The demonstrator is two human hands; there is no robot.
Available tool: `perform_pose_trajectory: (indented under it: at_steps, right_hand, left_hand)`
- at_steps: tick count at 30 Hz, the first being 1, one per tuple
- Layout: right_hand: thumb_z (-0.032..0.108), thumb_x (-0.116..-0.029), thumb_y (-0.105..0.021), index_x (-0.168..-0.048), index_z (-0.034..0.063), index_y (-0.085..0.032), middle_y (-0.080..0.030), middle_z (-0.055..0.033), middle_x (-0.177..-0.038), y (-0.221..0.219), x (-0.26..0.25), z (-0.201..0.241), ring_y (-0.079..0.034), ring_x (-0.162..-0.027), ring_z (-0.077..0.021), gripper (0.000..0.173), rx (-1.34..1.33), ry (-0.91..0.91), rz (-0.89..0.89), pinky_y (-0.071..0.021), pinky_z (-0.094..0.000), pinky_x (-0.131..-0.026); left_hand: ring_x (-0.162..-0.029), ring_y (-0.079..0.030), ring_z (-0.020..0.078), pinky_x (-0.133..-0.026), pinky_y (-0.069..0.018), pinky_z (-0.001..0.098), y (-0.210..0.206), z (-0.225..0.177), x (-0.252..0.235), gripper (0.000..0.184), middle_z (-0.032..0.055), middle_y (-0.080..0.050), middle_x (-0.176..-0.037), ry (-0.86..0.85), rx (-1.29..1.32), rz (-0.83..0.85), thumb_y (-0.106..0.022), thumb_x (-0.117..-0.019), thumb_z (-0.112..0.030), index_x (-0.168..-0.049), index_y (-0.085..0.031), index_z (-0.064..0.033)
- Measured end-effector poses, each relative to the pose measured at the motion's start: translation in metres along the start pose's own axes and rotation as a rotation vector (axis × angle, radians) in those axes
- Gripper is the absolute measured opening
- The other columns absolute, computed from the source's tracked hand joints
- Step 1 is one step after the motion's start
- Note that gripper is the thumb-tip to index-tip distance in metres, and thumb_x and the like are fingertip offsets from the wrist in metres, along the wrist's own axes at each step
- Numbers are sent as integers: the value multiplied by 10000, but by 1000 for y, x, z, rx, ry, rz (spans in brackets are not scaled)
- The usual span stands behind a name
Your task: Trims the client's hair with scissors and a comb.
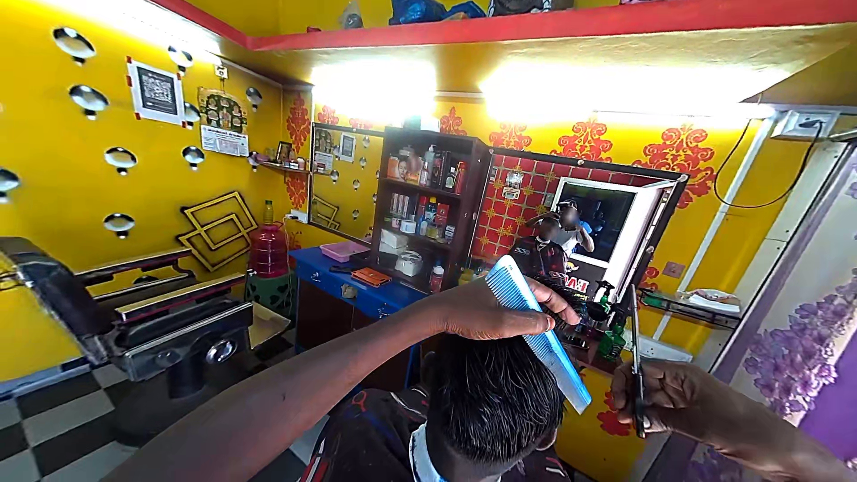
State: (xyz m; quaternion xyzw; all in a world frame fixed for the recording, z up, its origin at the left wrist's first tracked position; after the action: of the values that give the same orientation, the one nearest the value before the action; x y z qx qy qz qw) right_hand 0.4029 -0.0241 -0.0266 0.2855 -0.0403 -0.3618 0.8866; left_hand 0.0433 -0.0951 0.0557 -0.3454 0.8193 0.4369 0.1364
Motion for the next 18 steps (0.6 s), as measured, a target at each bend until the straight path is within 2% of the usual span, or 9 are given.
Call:
perform_pose_trajectory:
  at_steps: [2,3,5,7,11,14,16,18]
  right_hand:
    - [-29,-858,-714,-1161,95,-681,-715,-137,-1104,-11,-3,12,-717,-987,-315,329,198,45,-104,-627,-462,-841]
    - [45,-835,-756,-1144,149,-689,-722,-73,-1087,-16,-5,21,-711,-984,-256,333,315,56,-136,-617,-421,-838]
    - [318,-773,-873,-1177,244,-663,-708,51,-1109,-26,-9,40,-673,-1039,-141,462,498,44,-130,-578,-340,-885]
    - [524,-732,-869,-1229,270,-627,-683,106,-1109,-32,-13,56,-644,-1058,-72,608,615,14,-89,-552,-292,-908]
    - [513,-741,-859,-1232,260,-612,-675,130,-1067,-39,-23,81,-636,-1027,-33,605,682,13,-55,-542,-255,-896]
    - [470,-746,-855,-1234,273,-613,-673,129,-1038,-43,-28,98,-642,-977,-33,579,729,-10,-58,-554,-263,-860]
    - [409,-765,-834,-1233,276,-619,-684,126,-1025,-44,-30,108,-653,-962,-37,532,747,-19,-53,-560,-262,-850]
    - [298,-803,-783,-1257,265,-637,-700,108,-1052,-43,-28,113,-669,-959,-51,478,750,-27,-67,-574,-275,-852]
  left_hand:
    - [-1034,-661,77,-913,-538,262,0,1,-1,278,61,-712,-1174,-3,-21,9,-510,-996,-69,-1188,-701,-7]
    - [-1051,-663,84,-926,-540,269,0,1,-1,280,59,-712,-1188,-7,-26,15,-510,-999,-75,-1192,-703,-13]
    - [-1075,-658,94,-943,-535,279,0,2,-2,281,62,-707,-1209,-18,-32,24,-512,-997,-78,-1194,-702,-14]
    - [-1080,-660,100,-947,-538,284,0,3,-2,286,67,-706,-1212,-26,-35,30,-513,-996,-84,-1202,-697,-11]
    - [-1058,-653,82,-936,-532,262,-1,2,-2,280,67,-703,-1190,-49,-46,36,-518,-997,-85,-1203,-686,1]
    - [-1030,-648,53,-909,-528,239,0,-1,0,250,42,-711,-1149,-29,-71,20,-548,-986,-98,-1165,-699,-9]
    - [-1015,-637,32,-888,-512,221,-1,-3,0,221,31,-711,-1127,-24,-74,8,-561,-970,-95,-1115,-711,-20]
    - [-1005,-653,52,-882,-531,233,-1,-4,1,230,41,-716,-1133,-27,-54,11,-556,-979,-75,-1140,-711,-20]
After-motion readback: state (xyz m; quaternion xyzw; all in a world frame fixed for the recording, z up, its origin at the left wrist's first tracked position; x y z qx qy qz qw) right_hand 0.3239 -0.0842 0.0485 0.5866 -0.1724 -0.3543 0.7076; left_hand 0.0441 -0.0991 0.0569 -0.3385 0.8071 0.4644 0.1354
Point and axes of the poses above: each hand's wrist, its own x-axis away from the middle knuckle, its own y-axis out of the back of the hand, z = x × y, the point moved 2 cm from there along -x, towards the middle knuckle
